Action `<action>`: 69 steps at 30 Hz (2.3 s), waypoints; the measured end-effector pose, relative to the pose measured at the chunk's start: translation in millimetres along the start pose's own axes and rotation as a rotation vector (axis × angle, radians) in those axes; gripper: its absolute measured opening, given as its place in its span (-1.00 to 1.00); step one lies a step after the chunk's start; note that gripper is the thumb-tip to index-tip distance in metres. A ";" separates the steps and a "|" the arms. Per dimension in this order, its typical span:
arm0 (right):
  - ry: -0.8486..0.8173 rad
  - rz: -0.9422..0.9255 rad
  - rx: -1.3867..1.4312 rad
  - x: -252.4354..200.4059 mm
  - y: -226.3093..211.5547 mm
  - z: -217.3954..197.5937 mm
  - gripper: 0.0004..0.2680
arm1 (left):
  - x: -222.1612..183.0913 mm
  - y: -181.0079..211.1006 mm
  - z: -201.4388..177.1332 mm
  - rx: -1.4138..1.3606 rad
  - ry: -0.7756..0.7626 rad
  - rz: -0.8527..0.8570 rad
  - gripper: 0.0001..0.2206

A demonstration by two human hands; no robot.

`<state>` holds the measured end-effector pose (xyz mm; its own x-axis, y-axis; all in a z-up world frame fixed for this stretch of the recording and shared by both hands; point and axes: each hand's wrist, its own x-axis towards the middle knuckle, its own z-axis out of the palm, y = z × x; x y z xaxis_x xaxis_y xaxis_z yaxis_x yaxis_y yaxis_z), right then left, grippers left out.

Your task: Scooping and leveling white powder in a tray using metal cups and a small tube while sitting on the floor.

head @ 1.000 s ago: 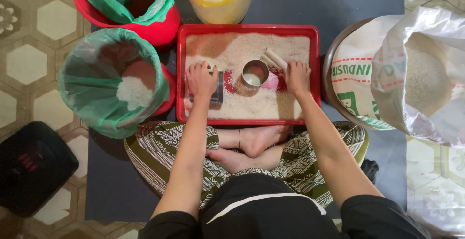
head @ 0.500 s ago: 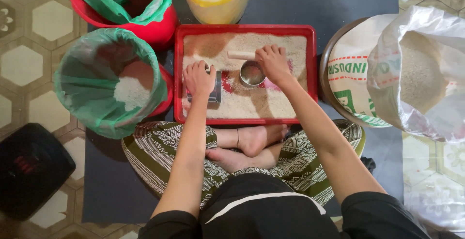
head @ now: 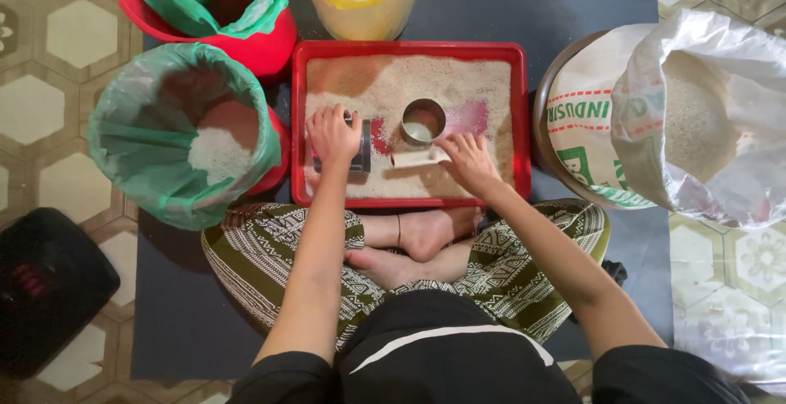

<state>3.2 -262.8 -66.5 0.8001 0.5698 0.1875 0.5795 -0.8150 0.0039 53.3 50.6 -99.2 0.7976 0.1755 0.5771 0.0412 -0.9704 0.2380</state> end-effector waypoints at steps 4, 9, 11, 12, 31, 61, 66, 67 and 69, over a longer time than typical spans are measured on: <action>-0.049 0.233 0.227 10.4 -9.1 -5.7 -0.36 | -0.4 1.7 1.8 0.037 -0.008 -0.007 -0.79; -0.088 0.365 0.370 56.4 -20.5 7.1 -0.09 | -3.8 1.1 0.5 0.025 0.017 -0.002 -0.78; -0.161 0.460 0.479 72.1 -22.8 11.4 -0.08 | -3.3 2.0 -1.2 0.012 0.020 -0.010 -0.79; -0.158 0.447 0.482 72.0 -20.2 15.7 -0.08 | -2.8 5.6 -7.1 0.021 0.027 -0.015 -0.79; -0.223 0.217 0.927 235.6 -132.0 -169.5 -0.04 | -12.9 22.7 -45.0 -0.030 -0.031 -0.136 -0.83; 0.395 -0.899 -0.566 316.6 -198.7 -151.5 0.11 | -5.1 21.9 -52.9 -0.083 0.191 -0.122 -0.83; 0.487 -0.947 -0.518 317.9 -211.6 -136.4 -0.28 | -12.0 23.3 -55.4 -0.112 0.016 -0.132 -0.78; 0.428 -0.909 -0.649 318.0 -214.6 -146.5 -0.42 | -13.5 23.6 -51.0 -0.091 -0.106 -0.158 -0.70; 0.338 -0.860 -0.786 322.4 -220.4 -167.6 -0.56 | -14.7 24.8 -48.0 -0.089 -0.244 -0.169 -0.62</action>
<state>107.4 82.8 157.7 0.0517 0.9957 0.0766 0.5557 -0.0924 0.8262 13.7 31.9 -64.3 0.9054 0.2776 0.3213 0.1415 -0.9107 0.3881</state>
